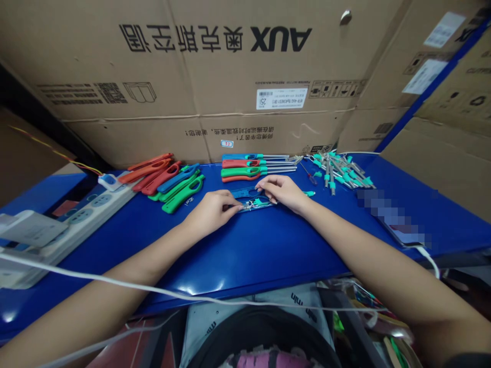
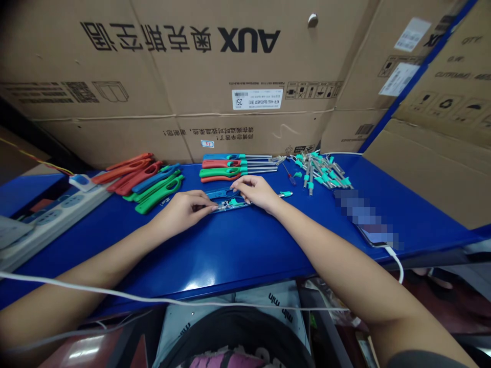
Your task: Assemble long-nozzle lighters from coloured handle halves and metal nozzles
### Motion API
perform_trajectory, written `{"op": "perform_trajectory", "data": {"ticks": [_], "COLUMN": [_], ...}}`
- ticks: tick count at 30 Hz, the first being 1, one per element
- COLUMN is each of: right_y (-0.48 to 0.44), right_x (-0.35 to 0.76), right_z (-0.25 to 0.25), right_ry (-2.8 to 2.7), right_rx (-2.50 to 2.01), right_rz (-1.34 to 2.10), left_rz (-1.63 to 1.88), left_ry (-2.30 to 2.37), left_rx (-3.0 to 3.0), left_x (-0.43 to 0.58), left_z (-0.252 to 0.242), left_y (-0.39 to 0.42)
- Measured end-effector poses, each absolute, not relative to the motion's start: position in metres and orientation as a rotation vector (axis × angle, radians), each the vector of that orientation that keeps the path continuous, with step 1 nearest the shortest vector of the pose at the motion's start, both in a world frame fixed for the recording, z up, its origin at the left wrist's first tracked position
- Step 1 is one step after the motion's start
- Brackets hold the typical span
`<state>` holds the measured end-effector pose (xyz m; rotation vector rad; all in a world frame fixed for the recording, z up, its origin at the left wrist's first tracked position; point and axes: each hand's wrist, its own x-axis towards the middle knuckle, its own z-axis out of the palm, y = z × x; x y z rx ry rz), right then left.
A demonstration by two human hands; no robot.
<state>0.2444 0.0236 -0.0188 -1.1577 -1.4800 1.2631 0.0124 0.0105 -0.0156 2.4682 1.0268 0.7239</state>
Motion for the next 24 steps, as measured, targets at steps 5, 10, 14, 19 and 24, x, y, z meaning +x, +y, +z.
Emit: {"op": "perform_trajectory", "data": {"ticks": [5, 10, 14, 19, 24], "right_y": [0.023, 0.021, 0.02, 0.02, 0.019], "right_x": [0.244, 0.244, 0.244, 0.243, 0.241], "right_z": [-0.025, -0.033, -0.034, -0.034, -0.034], "right_ry": [-1.695, -1.959, -2.022, -2.041, -2.052], "right_rx": [-1.135, -1.141, -1.105, -1.101, -1.106], "right_rz": [1.163, 0.881, 0.755, 0.673, 0.641], "left_rz": [0.692, 0.683, 0.646, 0.6, 0.54], "left_ry": [0.993, 0.94, 0.946, 0.963, 0.989], "left_rx": [2.557, 2.578, 2.615, 2.659, 2.721], "left_x": [0.013, 0.012, 0.012, 0.012, 0.013], "left_z": [-0.015, -0.015, -0.013, -0.011, -0.01], "left_y": [0.008, 0.01, 0.01, 0.009, 0.008]}}
